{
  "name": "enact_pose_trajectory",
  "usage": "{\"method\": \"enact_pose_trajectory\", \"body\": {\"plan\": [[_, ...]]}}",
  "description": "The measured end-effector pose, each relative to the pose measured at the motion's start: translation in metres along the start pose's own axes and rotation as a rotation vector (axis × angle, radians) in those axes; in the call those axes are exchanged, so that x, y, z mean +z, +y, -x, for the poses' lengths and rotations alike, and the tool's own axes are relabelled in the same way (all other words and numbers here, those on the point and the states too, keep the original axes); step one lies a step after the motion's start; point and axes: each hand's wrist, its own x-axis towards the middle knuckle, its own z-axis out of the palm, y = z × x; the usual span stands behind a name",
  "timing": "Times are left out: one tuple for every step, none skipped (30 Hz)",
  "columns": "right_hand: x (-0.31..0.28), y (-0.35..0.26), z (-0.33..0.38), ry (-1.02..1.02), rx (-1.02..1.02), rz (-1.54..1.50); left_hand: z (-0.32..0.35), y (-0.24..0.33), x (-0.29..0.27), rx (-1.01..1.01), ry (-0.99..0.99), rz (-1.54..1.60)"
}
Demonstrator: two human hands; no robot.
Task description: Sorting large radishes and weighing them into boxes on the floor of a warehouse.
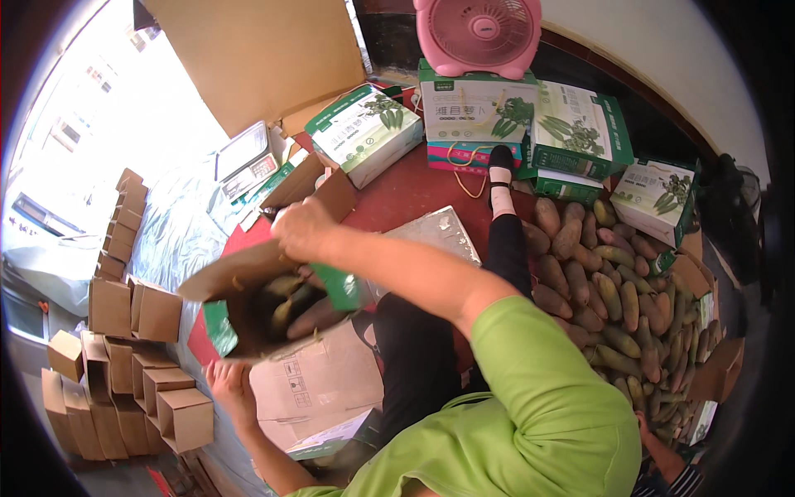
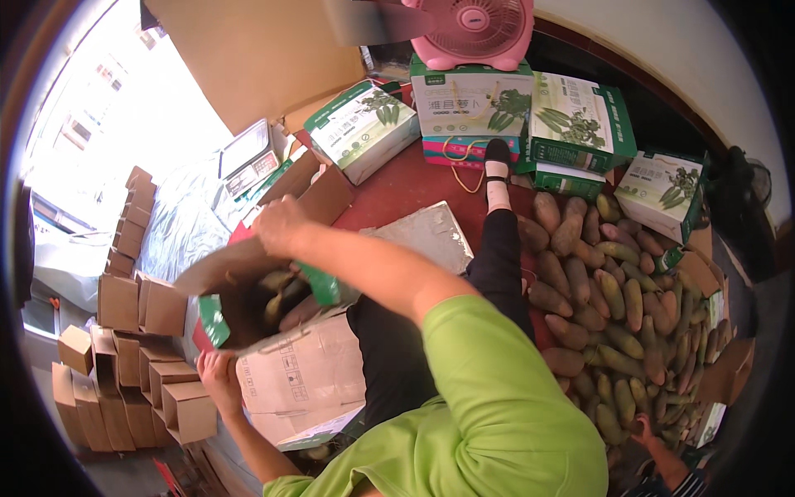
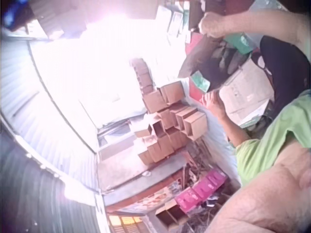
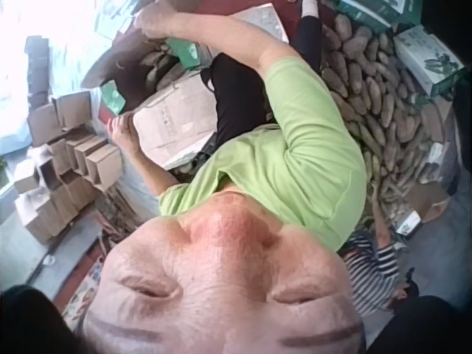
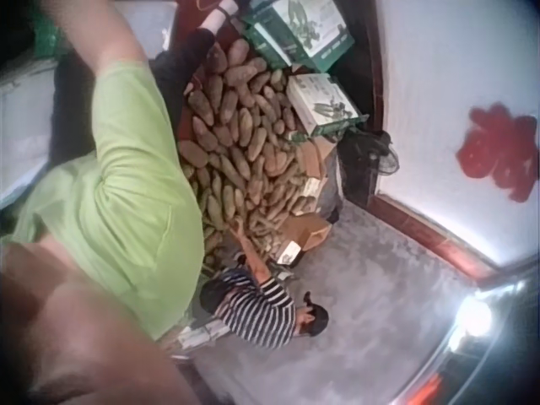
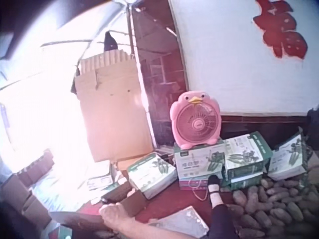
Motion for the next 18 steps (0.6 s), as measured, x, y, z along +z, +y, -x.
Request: {"method": "enact_pose_trajectory", "body": {"plan": [[0.012,-0.013,0.004,-0.021,-0.002,-0.031,0.012,-0.005,-0.005,-0.015,-0.032,-0.025],[0.026,-0.025,0.008,-0.058,-0.006,-0.070,0.025,-0.011,-0.007,-0.028,-0.054,-0.096],[0.041,-0.038,0.013,-0.097,-0.010,-0.115,0.041,-0.018,-0.008,-0.043,-0.078,-0.170],[0.055,-0.053,0.020,-0.168,-0.003,-0.155,0.060,-0.025,-0.010,-0.064,-0.123,-0.214],[0.066,-0.067,0.028,-0.237,0.004,-0.195,0.079,-0.034,-0.013,-0.085,-0.166,-0.259],[0.074,-0.083,0.037,-0.315,-0.022,-0.208,0.104,-0.044,-0.014,-0.111,-0.176,-0.269],[0.080,-0.098,0.047,-0.393,-0.044,-0.222,0.129,-0.052,-0.014,-0.133,-0.187,-0.279],[0.090,-0.112,0.060,-0.440,-0.079,-0.207,0.153,-0.056,-0.016,-0.136,-0.217,-0.318],[0.102,-0.128,0.073,-0.487,-0.124,-0.195,0.178,-0.058,-0.019,-0.145,-0.246,-0.363],[0.115,-0.137,0.086,-0.502,-0.172,-0.160,0.193,-0.054,-0.018,-0.170,-0.371,-0.396],[0.129,-0.146,0.099,-0.519,-0.220,-0.126,0.208,-0.052,-0.017,-0.194,-0.497,-0.429],[0.145,-0.157,0.109,-0.472,-0.176,-0.161,0.223,-0.051,-0.018,-0.255,-0.556,-0.442],[0.157,-0.168,0.112,-0.423,-0.131,-0.196,0.232,-0.051,-0.021,-0.313,-0.614,-0.458],[0.164,-0.171,0.109,-0.460,-0.225,-0.160,0.230,-0.052,-0.018,-0.278,-0.618,-0.451],[0.159,-0.173,0.108,-0.469,-0.216,-0.167,0.239,-0.053,-0.022,-0.357,-0.588,-0.406],[0.140,-0.174,0.106,-0.502,-0.292,-0.189,0.247,-0.053,-0.027,-0.440,-0.561,-0.361],[0.122,-0.169,0.102,-0.525,-0.361,-0.200,0.246,-0.054,-0.029,-0.427,-0.566,-0.351],[0.115,-0.158,0.100,-0.467,-0.257,-0.273,0.236,-0.054,-0.027,-0.452,-0.607,-0.330]]}}
